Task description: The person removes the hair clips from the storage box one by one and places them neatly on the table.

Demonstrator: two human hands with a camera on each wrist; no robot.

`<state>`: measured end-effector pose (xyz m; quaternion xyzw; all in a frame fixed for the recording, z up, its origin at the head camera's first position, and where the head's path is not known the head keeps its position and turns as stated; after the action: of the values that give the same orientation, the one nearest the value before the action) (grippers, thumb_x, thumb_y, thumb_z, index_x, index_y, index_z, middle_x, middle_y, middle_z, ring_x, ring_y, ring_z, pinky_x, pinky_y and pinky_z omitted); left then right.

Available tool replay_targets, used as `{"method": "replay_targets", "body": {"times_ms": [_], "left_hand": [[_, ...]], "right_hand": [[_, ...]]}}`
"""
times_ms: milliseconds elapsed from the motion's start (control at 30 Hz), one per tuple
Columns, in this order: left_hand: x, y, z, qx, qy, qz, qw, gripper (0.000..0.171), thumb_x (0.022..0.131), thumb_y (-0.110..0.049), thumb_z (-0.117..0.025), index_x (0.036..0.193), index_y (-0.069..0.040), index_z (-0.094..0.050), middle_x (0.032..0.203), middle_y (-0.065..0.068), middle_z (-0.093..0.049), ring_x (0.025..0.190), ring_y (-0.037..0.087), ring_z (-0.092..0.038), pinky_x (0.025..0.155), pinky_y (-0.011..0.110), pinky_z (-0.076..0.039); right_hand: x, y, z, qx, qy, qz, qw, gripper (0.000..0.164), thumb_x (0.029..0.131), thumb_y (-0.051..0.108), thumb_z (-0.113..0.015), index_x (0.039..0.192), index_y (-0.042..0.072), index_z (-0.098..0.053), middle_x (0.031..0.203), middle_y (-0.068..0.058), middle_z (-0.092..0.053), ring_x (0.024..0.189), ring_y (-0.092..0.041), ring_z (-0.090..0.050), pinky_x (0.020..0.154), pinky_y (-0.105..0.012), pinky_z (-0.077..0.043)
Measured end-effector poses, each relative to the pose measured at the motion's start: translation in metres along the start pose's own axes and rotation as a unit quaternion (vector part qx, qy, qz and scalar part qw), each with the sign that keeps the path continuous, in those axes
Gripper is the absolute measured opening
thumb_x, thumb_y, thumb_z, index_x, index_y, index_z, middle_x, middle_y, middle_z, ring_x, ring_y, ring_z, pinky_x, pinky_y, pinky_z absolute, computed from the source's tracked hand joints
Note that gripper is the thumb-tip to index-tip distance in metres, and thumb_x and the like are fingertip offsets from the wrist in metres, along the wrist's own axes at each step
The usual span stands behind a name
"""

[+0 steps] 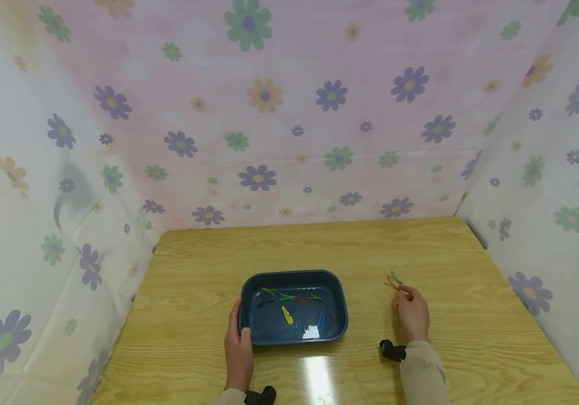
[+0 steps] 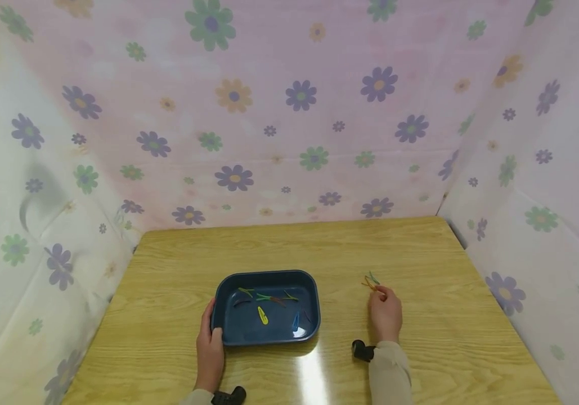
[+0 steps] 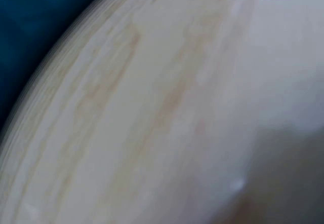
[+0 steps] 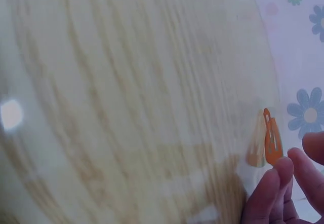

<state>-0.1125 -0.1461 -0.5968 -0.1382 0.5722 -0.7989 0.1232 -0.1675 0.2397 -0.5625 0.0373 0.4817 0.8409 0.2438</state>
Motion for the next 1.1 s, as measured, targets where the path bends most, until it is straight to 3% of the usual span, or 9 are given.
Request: {"method": "replay_targets", "body": {"times_ms": [267,467,533,767,967,1100], "left_hand": [[-0.001,-0.002,0.0,0.002,-0.004,0.0,1.0,0.068,0.08,0.002,-0.036,0.138,-0.034,-0.032,0.136,-0.019,-0.034,0.121,0.003,-0.033,0.085,0.021,-0.03],[-0.002,-0.004,0.001,0.011,-0.004,0.001,0.9999,0.068,0.08,0.001,-0.036,0.137,-0.036,-0.032,0.135,-0.019,-0.034,0.109,0.004,-0.04,0.075,0.03,-0.03],[-0.002,-0.005,0.001,0.009,-0.004,0.001,1.0,0.068,0.08,0.001,-0.036,0.137,-0.037,-0.032,0.135,-0.02,-0.035,0.105,0.005,-0.04,0.075,0.032,-0.03],[-0.001,-0.004,0.001,-0.002,0.0,0.003,1.0,0.068,0.08,0.002,-0.035,0.137,-0.035,-0.032,0.136,-0.019,-0.034,0.121,0.004,-0.034,0.087,0.024,-0.031],[-0.001,-0.005,0.002,-0.001,0.002,-0.001,1.0,0.067,0.08,0.002,-0.036,0.138,-0.031,-0.032,0.136,-0.019,-0.034,0.118,0.004,-0.036,0.079,0.025,-0.031],[-0.001,-0.006,0.002,0.003,0.002,-0.004,1.0,0.067,0.081,0.002,-0.036,0.139,-0.031,-0.032,0.136,-0.018,-0.034,0.114,0.004,-0.038,0.077,0.028,-0.031]], "right_hand": [[-0.002,-0.001,-0.004,0.065,0.0,-0.009,0.998,0.035,0.091,0.022,-0.044,0.121,0.005,-0.052,0.093,-0.011,-0.052,0.069,-0.013,-0.051,0.058,-0.025,-0.041],[-0.004,-0.003,-0.012,0.13,0.015,-0.012,0.991,0.034,0.091,0.022,-0.046,0.12,0.004,-0.051,0.091,-0.009,-0.056,0.069,-0.011,-0.055,0.06,-0.022,-0.045],[-0.006,-0.002,-0.013,0.136,0.025,-0.009,0.99,0.034,0.092,0.022,-0.046,0.12,0.004,-0.052,0.091,-0.009,-0.057,0.071,-0.013,-0.057,0.062,-0.023,-0.047],[-0.015,0.008,-0.017,0.154,0.043,-0.01,0.987,0.033,0.093,0.022,-0.045,0.119,0.004,-0.053,0.097,-0.017,-0.056,0.075,-0.017,-0.056,0.066,-0.026,-0.048],[-0.022,0.015,-0.02,0.163,0.029,0.005,0.986,0.031,0.092,0.021,-0.046,0.115,0.002,-0.056,0.093,-0.019,-0.056,0.073,-0.018,-0.056,0.062,-0.024,-0.047],[-0.023,0.015,-0.026,0.185,0.029,0.02,0.982,0.033,0.091,0.024,-0.049,0.113,0.001,-0.057,0.084,-0.012,-0.057,0.067,-0.015,-0.056,0.059,-0.023,-0.047]]}}
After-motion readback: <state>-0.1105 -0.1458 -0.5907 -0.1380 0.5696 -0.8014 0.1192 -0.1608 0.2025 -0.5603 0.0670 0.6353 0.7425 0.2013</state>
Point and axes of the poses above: each hand's wrist, its own x-axis towards the middle knuckle, its own z-axis out of the back of the hand, y = z × x, the point moved 2 cm from there along x, towards the middle knuckle
